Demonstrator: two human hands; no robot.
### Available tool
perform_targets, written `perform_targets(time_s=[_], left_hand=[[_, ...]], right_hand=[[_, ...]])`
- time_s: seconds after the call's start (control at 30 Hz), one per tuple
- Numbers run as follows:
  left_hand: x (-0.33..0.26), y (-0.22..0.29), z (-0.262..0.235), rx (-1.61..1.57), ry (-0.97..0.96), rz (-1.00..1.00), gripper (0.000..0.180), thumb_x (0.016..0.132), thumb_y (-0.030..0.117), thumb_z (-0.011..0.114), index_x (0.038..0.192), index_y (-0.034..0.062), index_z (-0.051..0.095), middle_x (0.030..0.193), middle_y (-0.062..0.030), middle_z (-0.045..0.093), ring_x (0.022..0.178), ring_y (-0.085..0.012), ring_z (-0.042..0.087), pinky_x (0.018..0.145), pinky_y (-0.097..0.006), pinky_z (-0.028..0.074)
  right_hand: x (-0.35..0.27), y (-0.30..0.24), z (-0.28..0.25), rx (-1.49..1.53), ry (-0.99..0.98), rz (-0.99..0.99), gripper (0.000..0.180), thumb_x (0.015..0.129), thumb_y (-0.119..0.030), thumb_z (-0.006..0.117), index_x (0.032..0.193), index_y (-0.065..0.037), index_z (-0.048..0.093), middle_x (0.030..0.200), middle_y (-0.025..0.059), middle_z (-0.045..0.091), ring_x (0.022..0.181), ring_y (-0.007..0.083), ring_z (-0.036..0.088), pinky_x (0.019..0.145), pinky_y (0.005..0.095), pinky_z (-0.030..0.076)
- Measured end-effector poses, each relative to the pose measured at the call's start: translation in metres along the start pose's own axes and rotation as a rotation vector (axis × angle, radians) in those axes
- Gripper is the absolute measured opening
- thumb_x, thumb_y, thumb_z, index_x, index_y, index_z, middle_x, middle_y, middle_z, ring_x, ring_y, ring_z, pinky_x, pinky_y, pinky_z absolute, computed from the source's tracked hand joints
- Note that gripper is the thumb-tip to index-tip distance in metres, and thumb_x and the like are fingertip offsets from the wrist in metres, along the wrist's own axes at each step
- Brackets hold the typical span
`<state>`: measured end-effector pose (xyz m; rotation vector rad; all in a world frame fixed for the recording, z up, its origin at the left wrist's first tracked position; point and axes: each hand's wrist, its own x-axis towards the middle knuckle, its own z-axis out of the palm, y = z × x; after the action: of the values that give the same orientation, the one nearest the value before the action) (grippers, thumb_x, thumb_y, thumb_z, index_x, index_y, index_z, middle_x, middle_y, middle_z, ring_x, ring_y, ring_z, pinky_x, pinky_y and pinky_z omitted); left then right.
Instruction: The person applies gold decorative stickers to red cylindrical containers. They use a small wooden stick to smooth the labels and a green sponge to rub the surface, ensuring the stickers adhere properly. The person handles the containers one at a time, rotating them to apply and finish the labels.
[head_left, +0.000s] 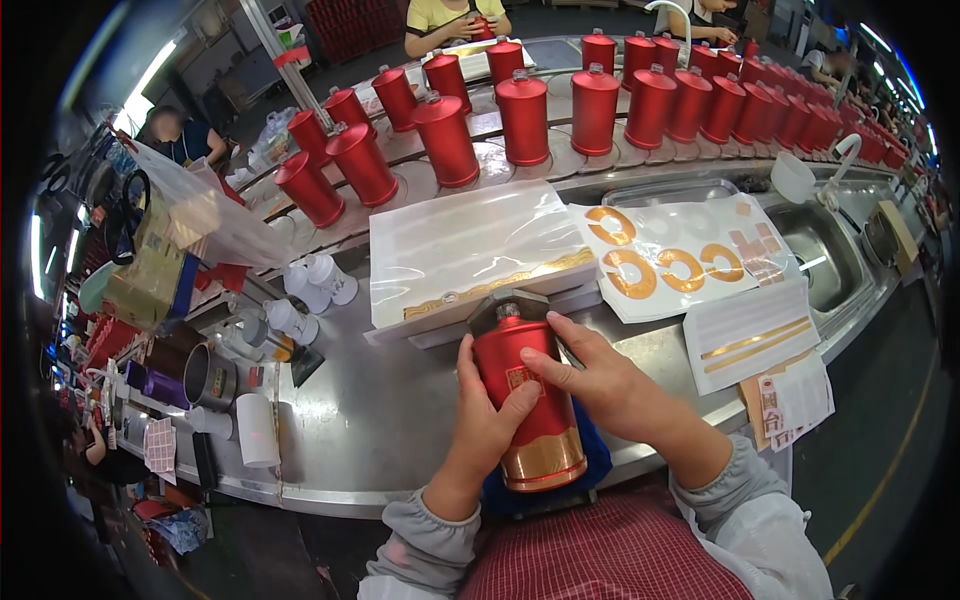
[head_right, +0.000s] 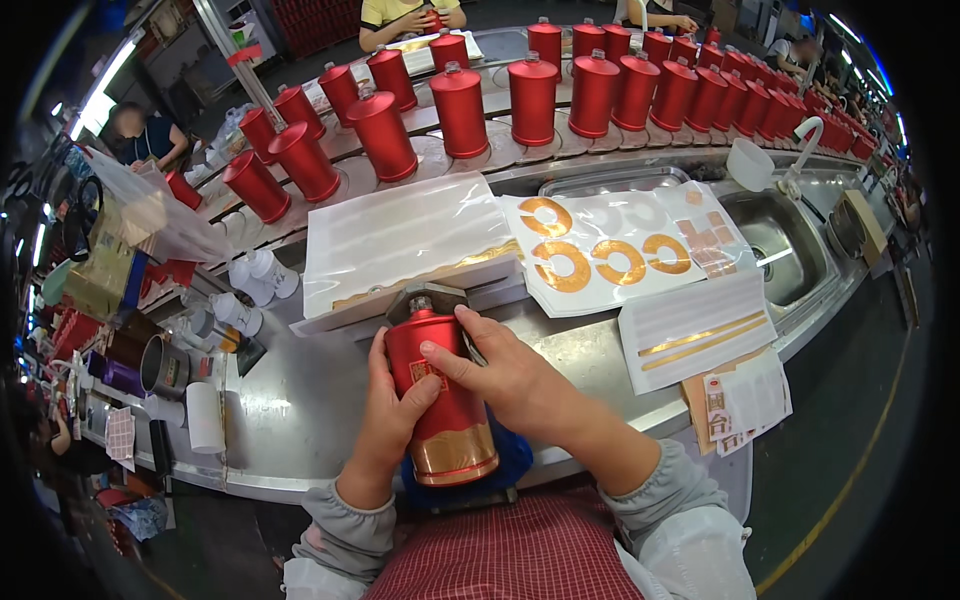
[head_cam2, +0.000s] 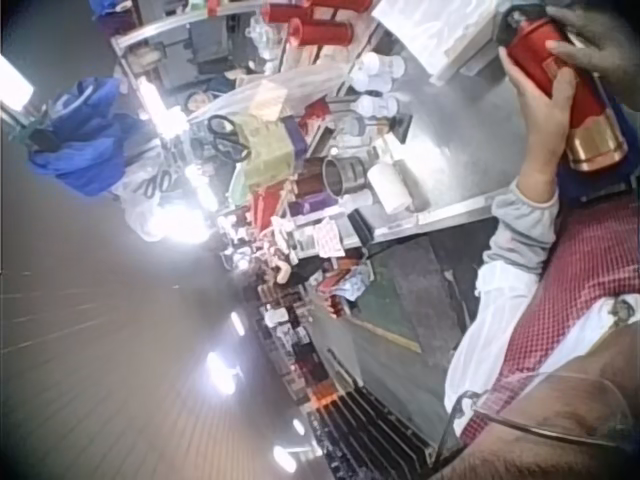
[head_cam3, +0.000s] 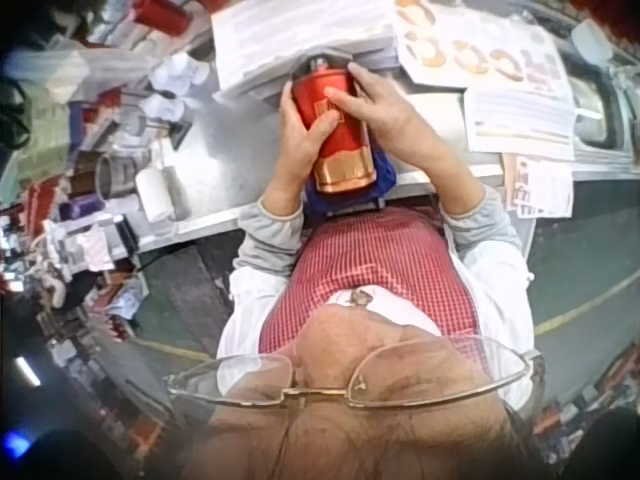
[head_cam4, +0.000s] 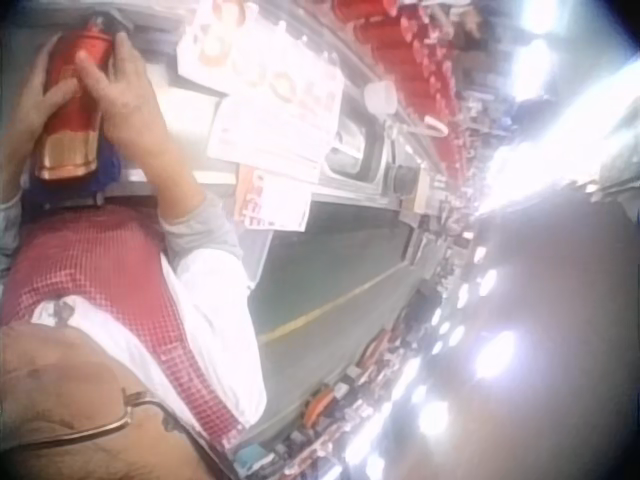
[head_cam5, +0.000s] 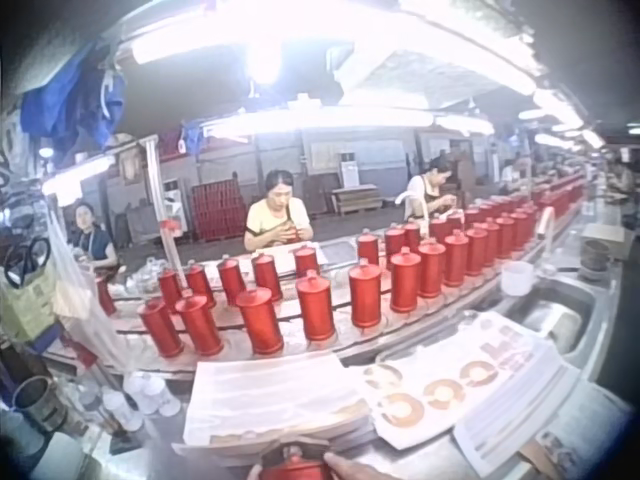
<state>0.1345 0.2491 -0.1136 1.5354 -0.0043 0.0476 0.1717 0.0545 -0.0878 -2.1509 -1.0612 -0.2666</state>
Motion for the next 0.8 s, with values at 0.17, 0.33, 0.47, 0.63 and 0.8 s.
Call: perform_targets(time_s=[0.17,0.33,0.47,0.63,0.8], left_hand=[[0.000,0.004,0.001,-0.055,-0.030,-0.036,0.103,0.081,0.030,0.076,0.146,-0.0093,0.007,0.134,-0.0242,0.044,0.120,-0.0271,0.052,0.100,-0.036,0.044],[-0.001,0.003,0.000,-0.103,-0.059,-0.045,0.104,0.083,0.028,0.074,0.147,-0.0081,0.002,0.137,-0.0230,0.042,0.122,-0.0259,0.049,0.102,-0.035,0.042],[-0.004,0.010,0.002,-0.228,-0.093,-0.058,0.103,0.086,0.025,0.071,0.148,-0.0065,-0.004,0.141,-0.0216,0.036,0.126,-0.0251,0.046,0.105,-0.035,0.040],[-0.005,0.008,0.004,-0.206,-0.079,-0.061,0.097,0.088,0.025,0.068,0.151,-0.0017,-0.001,0.142,-0.0166,0.038,0.127,-0.0217,0.044,0.106,-0.035,0.038],[-0.007,0.013,0.009,-0.235,-0.074,-0.081,0.094,0.090,0.025,0.066,0.151,-0.0016,0.000,0.142,-0.0162,0.038,0.127,-0.0212,0.044,0.106,-0.034,0.038]], right_hand=[[-0.006,0.001,0.002,-0.063,0.013,-0.017,0.059,0.082,-0.002,0.057,0.137,-0.021,0.052,0.137,0.0335,0.041,0.118,0.0457,0.052,0.101,0.0456,0.044],[-0.009,0.003,0.001,0.004,0.031,0.018,0.054,0.086,-0.006,0.058,0.139,-0.015,0.049,0.135,0.0331,0.045,0.119,0.0442,0.052,0.101,0.0447,0.044],[-0.007,0.001,0.005,0.200,0.098,0.205,0.059,0.091,-0.023,0.062,0.141,0.001,0.041,0.134,0.0323,0.047,0.122,0.0420,0.051,0.102,0.0429,0.043],[-0.002,-0.005,0.015,0.414,0.098,0.407,0.081,0.087,-0.037,0.069,0.146,0.004,0.032,0.136,0.0306,0.047,0.128,0.0366,0.049,0.103,0.0393,0.041],[0.002,-0.007,0.015,0.428,0.127,0.431,0.080,0.088,-0.039,0.068,0.142,0.008,0.034,0.132,0.0315,0.049,0.124,0.0394,0.051,0.103,0.0404,0.042]])
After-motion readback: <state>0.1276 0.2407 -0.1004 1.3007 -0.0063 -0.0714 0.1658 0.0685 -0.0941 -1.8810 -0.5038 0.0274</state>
